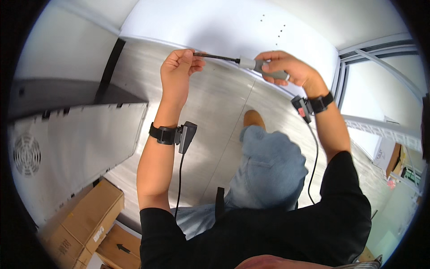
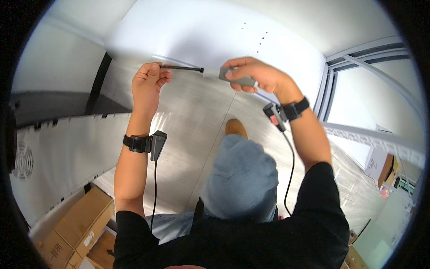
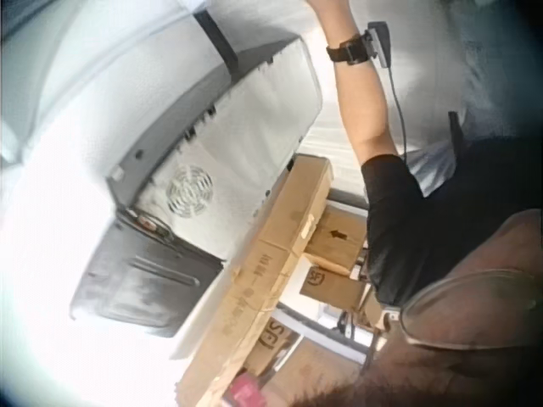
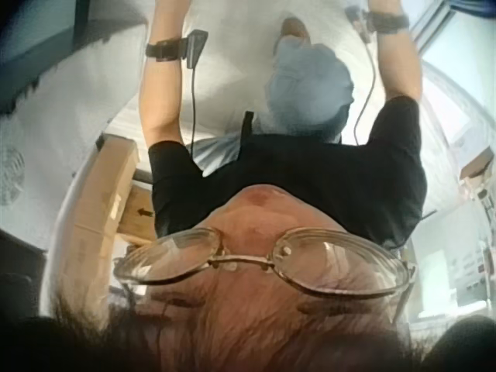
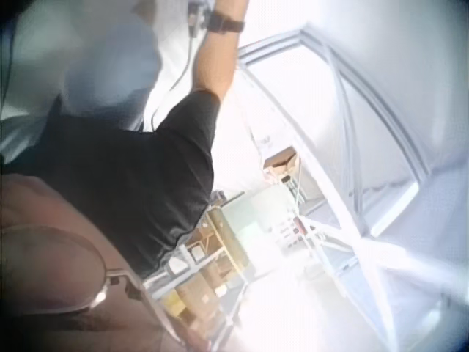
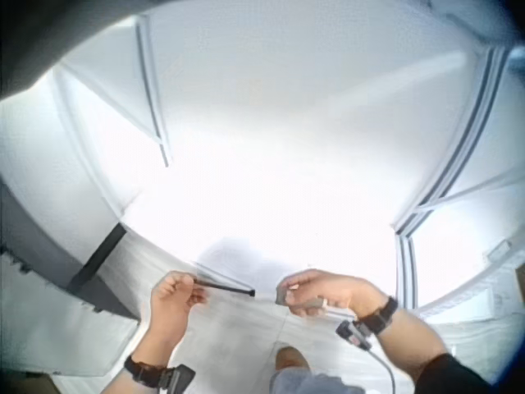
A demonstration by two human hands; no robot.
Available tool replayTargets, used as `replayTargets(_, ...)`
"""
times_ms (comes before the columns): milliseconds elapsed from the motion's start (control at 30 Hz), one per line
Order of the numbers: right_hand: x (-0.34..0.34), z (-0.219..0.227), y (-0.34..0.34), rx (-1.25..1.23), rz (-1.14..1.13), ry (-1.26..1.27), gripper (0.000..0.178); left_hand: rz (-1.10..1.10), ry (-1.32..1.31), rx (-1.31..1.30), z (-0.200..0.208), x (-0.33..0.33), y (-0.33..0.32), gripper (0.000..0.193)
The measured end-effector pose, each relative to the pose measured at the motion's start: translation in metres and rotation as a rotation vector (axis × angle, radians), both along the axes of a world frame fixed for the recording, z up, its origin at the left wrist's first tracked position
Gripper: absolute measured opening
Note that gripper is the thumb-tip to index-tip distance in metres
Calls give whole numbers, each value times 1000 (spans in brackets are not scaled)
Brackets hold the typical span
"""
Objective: The person uses a screwdriver to fasten screws into the back panel of a silver electronic device, likely a computer tower. They repeatedly pick up screws and tighten them into place along the edges of the device's rear casing.
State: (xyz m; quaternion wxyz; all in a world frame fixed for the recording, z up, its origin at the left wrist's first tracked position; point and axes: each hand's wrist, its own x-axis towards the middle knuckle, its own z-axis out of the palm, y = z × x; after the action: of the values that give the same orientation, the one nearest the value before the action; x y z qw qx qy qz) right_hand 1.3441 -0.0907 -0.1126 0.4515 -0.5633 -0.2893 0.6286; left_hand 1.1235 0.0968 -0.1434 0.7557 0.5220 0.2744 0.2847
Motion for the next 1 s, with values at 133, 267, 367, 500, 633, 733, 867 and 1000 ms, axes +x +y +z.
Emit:
replayTargets(133,43,-82,-26,-45,-228,304,33,-123,198,96,-52,85,11,20)
replayTargets(267,66,-133,-39,-100,-374,384,36,-260,319,9,-95,148,20,20)
replayTargets(367,84,-149,-39,-151,-467,461,36,-338,403,120,-124,191,30,21)
replayTargets(500,89,-162,-40,-194,-538,504,36,-343,461,77,-148,208,51,20)
replayTargets(633,97,-163,-42,-195,-640,453,33,-327,502,389,-165,223,73,12)
replayTargets(733,101,-168,-40,-152,-735,460,33,-288,455,671,-161,249,41,5)
replayTargets(867,100,-174,-38,-115,-811,464,30,-223,510,895,-180,266,27,11)
replayTargets(1000,97,-178,-41,-150,-836,409,30,-134,525,965,-191,277,19,7)
